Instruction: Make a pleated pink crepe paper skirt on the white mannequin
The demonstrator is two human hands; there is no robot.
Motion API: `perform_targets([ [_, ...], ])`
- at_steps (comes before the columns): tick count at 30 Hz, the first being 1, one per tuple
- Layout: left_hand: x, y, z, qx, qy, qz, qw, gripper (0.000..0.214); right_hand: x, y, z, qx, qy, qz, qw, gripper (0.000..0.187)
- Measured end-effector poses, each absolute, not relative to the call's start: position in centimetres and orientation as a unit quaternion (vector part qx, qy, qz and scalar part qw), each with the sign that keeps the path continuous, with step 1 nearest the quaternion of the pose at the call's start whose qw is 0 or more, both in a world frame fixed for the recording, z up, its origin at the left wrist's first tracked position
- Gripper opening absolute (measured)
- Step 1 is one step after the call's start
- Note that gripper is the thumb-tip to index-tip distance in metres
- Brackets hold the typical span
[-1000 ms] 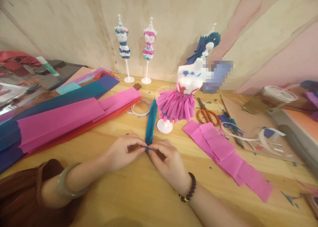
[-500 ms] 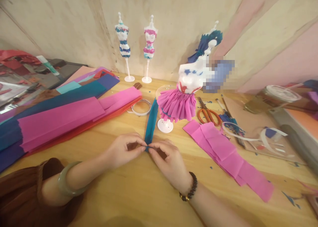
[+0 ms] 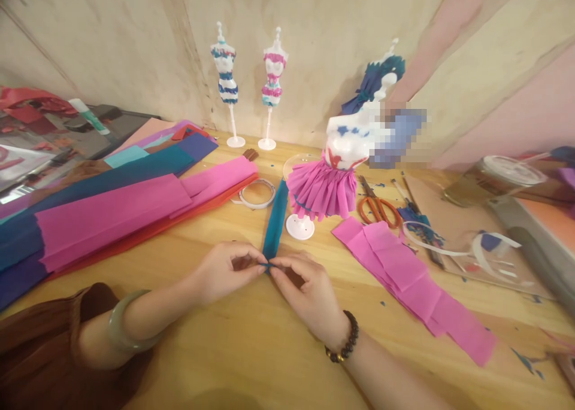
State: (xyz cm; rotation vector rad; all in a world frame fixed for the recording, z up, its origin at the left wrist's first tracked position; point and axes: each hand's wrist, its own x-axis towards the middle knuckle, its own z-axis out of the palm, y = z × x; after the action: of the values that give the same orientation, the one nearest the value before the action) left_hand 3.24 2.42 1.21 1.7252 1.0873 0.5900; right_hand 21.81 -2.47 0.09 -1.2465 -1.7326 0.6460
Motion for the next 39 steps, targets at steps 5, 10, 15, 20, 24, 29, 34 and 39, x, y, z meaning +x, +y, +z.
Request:
perform_targets([
  [5,3.3,2.4,0.9,0.703,0.447,0.245,0.497,0.019,21.8,-2.5,-0.2,-0.505,-0.696,0.256,0.441,0.011],
  [10,3.4,2.5,1.0,0.673,0.424,0.254,0.551,0.017,21.9,-2.5,0.0,-0.5,-0.694,0.257,0.45,0.01],
  [15,3.5,2.6,1.3,0.626,0.428,0.257,0.6,0.01,21.9,-2.5,0.0,-0.481,-0.698,0.255,0.465,0.014],
  [20,3.5,2.8,1.9,0.595,0.418,0.266,0.633,0.01,21.9,-2.5,-0.1,-0.455,-0.723,0.226,0.468,0.019],
  [24,3.4,2.8,2.0,0.591,0.408,0.273,0.64,0.009,22.0,-2.4,-0.2,-0.424,-0.759,0.161,0.466,0.024],
  [29,3.4,2.9,1.9,0.591,0.413,0.267,0.64,0.011,22.3,-2.6,-0.5,-0.417,-0.795,0.075,0.434,0.026],
  [34,3.3,2.9,2.0,0.598,0.421,0.263,0.629,0.015,22.4,-2.7,-0.3,-0.394,-0.826,-0.005,0.403,0.026],
  [39,3.1,2.9,2.3,0.612,0.416,0.255,0.622,0.012,22.5,-2.9,0.3,-0.391,-0.85,-0.043,0.349,0.028],
])
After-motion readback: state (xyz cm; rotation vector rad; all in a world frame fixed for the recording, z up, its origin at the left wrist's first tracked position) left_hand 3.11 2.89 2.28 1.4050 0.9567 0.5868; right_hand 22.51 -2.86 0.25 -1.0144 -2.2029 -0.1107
